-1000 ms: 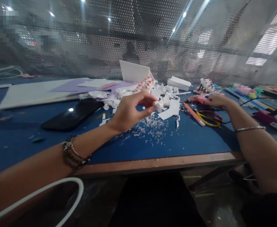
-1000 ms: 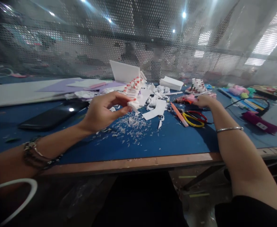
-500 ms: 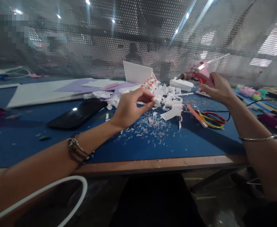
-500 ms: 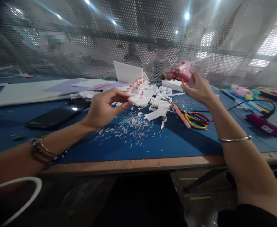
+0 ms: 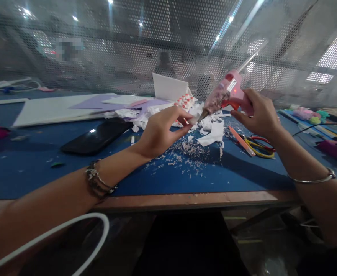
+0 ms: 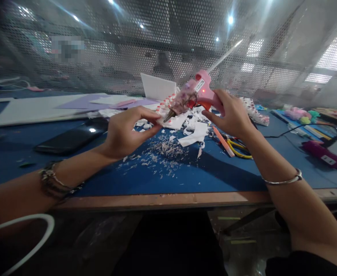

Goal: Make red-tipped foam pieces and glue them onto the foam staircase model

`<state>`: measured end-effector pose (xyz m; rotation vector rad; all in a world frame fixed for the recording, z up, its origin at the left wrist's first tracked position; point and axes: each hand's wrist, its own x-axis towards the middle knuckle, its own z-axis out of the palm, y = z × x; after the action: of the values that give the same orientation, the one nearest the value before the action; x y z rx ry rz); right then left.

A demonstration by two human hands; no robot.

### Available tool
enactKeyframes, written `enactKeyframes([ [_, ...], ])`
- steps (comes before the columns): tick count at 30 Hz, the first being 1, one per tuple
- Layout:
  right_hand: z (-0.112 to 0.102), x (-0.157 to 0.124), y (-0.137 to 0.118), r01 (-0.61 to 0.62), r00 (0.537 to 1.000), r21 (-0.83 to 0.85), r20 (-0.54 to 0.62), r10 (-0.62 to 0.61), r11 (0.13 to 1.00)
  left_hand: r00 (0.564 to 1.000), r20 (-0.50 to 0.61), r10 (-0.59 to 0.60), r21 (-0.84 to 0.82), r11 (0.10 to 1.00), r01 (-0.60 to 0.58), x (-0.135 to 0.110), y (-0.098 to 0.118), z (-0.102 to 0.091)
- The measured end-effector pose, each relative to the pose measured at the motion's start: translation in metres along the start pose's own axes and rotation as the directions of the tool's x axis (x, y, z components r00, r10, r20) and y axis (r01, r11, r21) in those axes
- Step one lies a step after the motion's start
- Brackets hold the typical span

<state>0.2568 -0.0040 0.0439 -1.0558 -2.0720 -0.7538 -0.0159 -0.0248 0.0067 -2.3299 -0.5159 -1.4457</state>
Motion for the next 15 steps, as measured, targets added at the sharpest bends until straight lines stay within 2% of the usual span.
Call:
enactKeyframes([
  [15,0.0049,-0.0003,-0.0011,0.064,0.998,0.08,-0.021,-0.063,0.995,0.999,0.039,0.026,0.033,0.999,-0.027,0.0004,0.0051,-0.0039],
])
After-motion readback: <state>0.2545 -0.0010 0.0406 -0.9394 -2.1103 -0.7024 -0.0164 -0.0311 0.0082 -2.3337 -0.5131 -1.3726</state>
